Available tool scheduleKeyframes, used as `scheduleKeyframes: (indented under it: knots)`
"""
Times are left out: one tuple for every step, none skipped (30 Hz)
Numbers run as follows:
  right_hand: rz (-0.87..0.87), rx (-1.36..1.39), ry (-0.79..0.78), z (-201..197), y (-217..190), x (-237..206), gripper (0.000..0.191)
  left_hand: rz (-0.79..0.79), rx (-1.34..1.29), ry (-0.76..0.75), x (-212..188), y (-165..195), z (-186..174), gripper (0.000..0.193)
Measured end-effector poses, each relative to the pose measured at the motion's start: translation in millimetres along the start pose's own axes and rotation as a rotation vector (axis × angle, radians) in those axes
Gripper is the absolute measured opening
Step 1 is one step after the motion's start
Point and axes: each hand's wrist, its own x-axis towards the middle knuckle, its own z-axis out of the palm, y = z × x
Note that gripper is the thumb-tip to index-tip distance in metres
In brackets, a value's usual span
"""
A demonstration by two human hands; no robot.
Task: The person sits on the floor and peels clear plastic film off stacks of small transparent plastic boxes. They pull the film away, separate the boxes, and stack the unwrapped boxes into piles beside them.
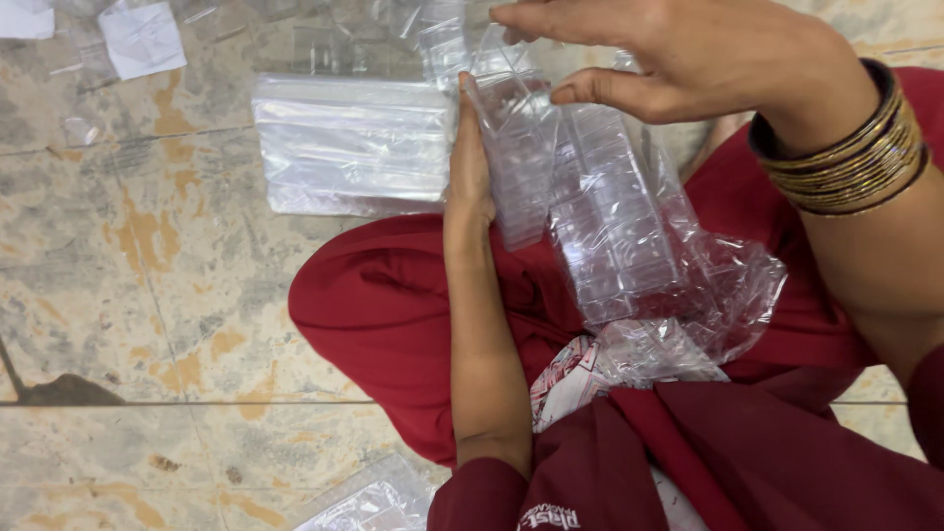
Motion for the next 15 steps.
scheduleKeyframes:
  knots:
    - [0.005, -0.029, -0.033, -8.7, -5.1, 3.7, 0.046, -0.018, -0.004, -0.009, -1.0, -1.1, 3.8, 0.101]
    - [0.010, -0.058, -0.066, -17.0, -11.2, 6.9, 0.049, -0.036, -0.010, -0.021, 0.0, -2.0, 9.0, 0.105]
    - [0.068, -0.011, -0.125, -27.5, -13.1, 11.2, 0.051, -0.024, 0.066, 0.005, 1.6, -2.5, 14.3, 0.106]
    - [0.124, 0.035, -0.181, -33.1, -16.0, 14.0, 0.052, -0.007, 0.143, 0.031, 3.5, -2.1, 18.9, 0.108]
    - [0.145, 0.052, -0.231, -33.9, -18.2, 14.8, 0.055, 0.012, 0.219, 0.060, 5.5, -1.1, 22.8, 0.113]
    - [0.164, 0.072, -0.280, -33.3, -16.6, 14.8, 0.058, 0.008, 0.229, 0.063, 5.4, -0.2, 25.6, 0.115]
    - [0.184, 0.096, -0.328, -28.0, -14.3, 13.6, 0.061, 0.001, 0.240, 0.066, 4.1, 0.6, 27.6, 0.117]
    - [0.151, 0.106, -0.282, -18.8, -9.0, 10.5, 0.059, -0.010, 0.256, 0.070, 1.8, 1.7, 27.9, 0.119]
    - [0.119, 0.117, -0.235, -10.0, -0.3, 6.8, 0.058, -0.023, 0.290, 0.089, -2.6, 3.1, 25.8, 0.119]
    - [0.090, 0.129, -0.187, 0.9, 9.6, 1.2, 0.056, -0.039, 0.324, 0.106, -7.6, 4.6, 22.4, 0.119]
    - [0.105, 0.223, -0.199, 10.9, 21.2, -4.9, 0.057, -0.054, 0.359, 0.122, -10.5, 5.5, 20.0, 0.119]
    - [0.118, 0.315, -0.210, 20.1, 34.7, -9.2, 0.058, -0.046, 0.266, 0.121, -10.8, 5.5, 18.8, 0.114]
    - [0.128, 0.407, -0.219, 26.8, 48.0, -14.0, 0.059, -0.035, 0.174, 0.121, -9.6, 5.5, 17.7, 0.109]
    - [0.222, 0.371, -0.136, 30.6, 63.5, -15.9, 0.052, -0.025, 0.081, 0.123, -8.6, 5.4, 15.7, 0.105]
    - [0.331, 0.341, -0.076, 33.3, 77.9, -17.5, 0.050, -0.019, 0.025, 0.105, -7.5, 5.5, 13.2, 0.099]
